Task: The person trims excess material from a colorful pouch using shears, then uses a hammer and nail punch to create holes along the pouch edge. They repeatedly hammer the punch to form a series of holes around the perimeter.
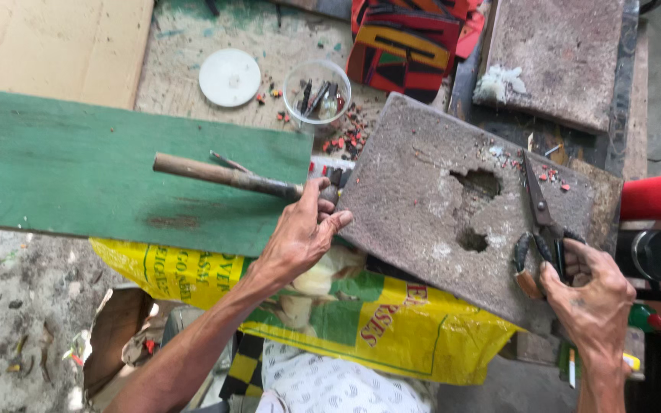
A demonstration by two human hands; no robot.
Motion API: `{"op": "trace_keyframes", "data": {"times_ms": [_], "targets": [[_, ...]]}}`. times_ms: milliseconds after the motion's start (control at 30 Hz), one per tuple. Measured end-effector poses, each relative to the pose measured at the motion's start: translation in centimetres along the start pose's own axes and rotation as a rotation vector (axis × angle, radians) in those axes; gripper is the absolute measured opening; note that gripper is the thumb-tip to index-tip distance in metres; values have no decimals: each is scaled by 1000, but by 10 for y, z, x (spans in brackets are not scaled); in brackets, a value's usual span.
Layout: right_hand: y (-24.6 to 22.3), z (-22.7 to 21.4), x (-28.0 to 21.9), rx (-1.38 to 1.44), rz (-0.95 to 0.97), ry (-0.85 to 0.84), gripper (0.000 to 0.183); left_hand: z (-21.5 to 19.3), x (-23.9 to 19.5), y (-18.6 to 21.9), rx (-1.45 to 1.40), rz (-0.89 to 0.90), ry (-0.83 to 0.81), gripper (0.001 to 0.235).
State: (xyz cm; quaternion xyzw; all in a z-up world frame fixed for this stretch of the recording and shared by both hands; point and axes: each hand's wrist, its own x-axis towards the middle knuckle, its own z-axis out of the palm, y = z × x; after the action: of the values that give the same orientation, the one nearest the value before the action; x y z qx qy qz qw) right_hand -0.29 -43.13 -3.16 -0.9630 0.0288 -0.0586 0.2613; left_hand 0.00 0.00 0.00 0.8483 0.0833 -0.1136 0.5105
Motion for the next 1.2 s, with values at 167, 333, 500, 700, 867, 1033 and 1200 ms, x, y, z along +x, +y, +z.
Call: {"op": "trace_keyframes", "data": {"times_ms": [167, 333, 500, 700, 867, 1033, 1200], "targets": [[-5, -5, -1, 27, -14, -10, 52, 14, -20, -25, -52, -62, 14, 72], [-16, 1, -4, 88, -62, 14, 48, 37, -33, -55, -815, -74, 76, 85], [-35, 11, -5, 98, -110, 18, 52, 46, -38, -54, -1205, -192, 106, 81], [-50, 0, 0, 101, -120, -69, 50, 27, -48, -29, -443, -199, -20, 69], [-84, -10, 2, -18, -219, -13, 43, -33, -17, -32, 625, 491, 324, 42], [-154, 27, 29, 205, -386, -101, 24, -58, 31, -40, 1097, 593, 66, 31], [-213, 80, 73, 188, -669, -204, 11, -89, 29, -67, 868, 594, 57, 31]]}}
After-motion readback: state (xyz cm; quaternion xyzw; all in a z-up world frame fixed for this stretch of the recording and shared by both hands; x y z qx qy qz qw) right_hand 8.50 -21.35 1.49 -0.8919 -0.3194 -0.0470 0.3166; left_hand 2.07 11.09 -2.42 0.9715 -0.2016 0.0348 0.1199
